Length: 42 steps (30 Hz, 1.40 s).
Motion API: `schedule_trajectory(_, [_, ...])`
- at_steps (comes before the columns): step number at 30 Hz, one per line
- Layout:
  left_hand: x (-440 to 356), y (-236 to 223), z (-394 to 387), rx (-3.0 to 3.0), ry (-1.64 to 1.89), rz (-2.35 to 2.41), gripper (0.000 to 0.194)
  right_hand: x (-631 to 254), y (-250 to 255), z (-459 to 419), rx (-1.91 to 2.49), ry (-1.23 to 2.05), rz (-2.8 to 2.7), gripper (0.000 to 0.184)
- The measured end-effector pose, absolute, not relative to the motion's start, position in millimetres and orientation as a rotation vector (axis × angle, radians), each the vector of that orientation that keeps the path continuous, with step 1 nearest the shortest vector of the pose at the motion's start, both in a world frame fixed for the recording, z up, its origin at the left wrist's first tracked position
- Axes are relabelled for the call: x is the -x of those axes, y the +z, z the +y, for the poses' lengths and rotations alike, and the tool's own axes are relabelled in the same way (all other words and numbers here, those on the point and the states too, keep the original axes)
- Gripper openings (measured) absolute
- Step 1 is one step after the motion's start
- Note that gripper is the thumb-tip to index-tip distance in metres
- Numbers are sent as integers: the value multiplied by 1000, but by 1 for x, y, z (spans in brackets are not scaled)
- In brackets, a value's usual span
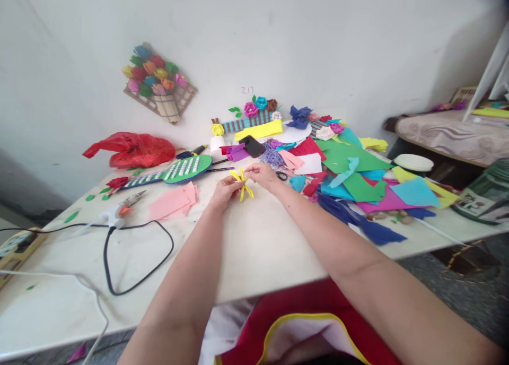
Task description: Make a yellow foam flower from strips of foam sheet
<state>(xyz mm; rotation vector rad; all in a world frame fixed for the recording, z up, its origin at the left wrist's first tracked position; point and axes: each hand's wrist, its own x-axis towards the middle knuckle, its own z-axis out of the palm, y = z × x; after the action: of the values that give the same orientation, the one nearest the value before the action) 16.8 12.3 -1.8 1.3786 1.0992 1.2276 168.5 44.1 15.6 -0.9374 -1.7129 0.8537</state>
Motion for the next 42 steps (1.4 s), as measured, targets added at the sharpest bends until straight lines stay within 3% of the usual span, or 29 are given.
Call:
schedule_trajectory(17, [-22,0,11,-1446,1240,1150,30,-171,16,47,1134,594,-1839,17])
schedule_trajectory(29, [-23,-1,12,-1430,1253,1159,31,-168,13,47,1113,569,-1761,21])
schedule_trajectory(42, [-20,-7,17,-1462,1259,1103,31,-166,11,48,1092,560,-1781,12])
